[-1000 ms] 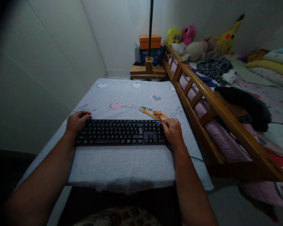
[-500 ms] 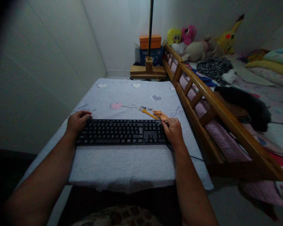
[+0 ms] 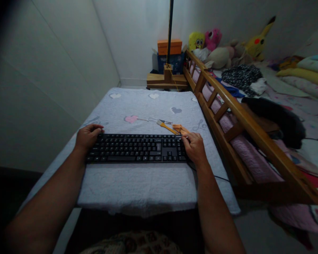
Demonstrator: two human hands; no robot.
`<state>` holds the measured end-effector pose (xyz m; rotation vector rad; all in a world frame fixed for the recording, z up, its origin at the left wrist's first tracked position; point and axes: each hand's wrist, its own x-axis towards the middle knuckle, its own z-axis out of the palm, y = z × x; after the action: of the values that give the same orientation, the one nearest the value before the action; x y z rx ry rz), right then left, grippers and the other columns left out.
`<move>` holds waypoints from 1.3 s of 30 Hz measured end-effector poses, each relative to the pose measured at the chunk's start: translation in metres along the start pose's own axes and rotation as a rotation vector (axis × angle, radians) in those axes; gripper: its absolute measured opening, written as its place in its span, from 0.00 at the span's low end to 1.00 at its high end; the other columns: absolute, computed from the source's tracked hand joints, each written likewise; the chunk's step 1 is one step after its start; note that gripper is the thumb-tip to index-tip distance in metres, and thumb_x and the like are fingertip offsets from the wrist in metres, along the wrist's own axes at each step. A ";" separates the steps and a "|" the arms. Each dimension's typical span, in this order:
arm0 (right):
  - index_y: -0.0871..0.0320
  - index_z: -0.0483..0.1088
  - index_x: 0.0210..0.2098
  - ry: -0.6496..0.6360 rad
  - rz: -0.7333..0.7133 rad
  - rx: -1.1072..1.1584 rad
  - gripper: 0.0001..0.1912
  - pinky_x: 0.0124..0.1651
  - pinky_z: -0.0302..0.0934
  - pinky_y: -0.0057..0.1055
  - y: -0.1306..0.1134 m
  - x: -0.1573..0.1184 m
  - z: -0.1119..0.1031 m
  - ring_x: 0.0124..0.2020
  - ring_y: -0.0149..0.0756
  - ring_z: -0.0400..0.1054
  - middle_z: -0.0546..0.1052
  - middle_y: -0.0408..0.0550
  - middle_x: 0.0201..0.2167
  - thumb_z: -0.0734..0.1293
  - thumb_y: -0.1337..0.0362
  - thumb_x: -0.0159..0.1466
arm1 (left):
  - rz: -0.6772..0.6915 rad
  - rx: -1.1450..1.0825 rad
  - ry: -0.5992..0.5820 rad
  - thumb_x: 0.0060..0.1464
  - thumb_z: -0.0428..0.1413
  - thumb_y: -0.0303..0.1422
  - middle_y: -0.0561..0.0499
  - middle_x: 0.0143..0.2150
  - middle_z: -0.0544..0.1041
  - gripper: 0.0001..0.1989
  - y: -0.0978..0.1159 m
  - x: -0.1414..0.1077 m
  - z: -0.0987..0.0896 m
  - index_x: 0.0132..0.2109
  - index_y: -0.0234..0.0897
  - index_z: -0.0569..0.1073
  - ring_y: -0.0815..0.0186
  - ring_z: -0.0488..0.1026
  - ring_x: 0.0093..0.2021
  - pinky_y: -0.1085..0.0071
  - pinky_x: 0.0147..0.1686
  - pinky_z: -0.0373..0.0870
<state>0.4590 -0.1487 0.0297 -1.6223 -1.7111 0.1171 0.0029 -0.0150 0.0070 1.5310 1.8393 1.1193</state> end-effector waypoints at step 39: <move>0.52 0.75 0.32 -0.041 0.105 0.080 0.10 0.50 0.65 0.45 -0.007 -0.001 -0.005 0.43 0.50 0.74 0.81 0.52 0.36 0.63 0.59 0.65 | -0.025 -0.022 -0.003 0.44 0.57 0.36 0.50 0.32 0.81 0.10 -0.003 0.002 0.002 0.35 0.41 0.78 0.57 0.77 0.36 0.63 0.44 0.74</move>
<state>0.4556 -0.1526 0.0366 -1.6599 -1.6308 0.2685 0.0019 -0.0123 0.0034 1.4924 1.8332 1.1219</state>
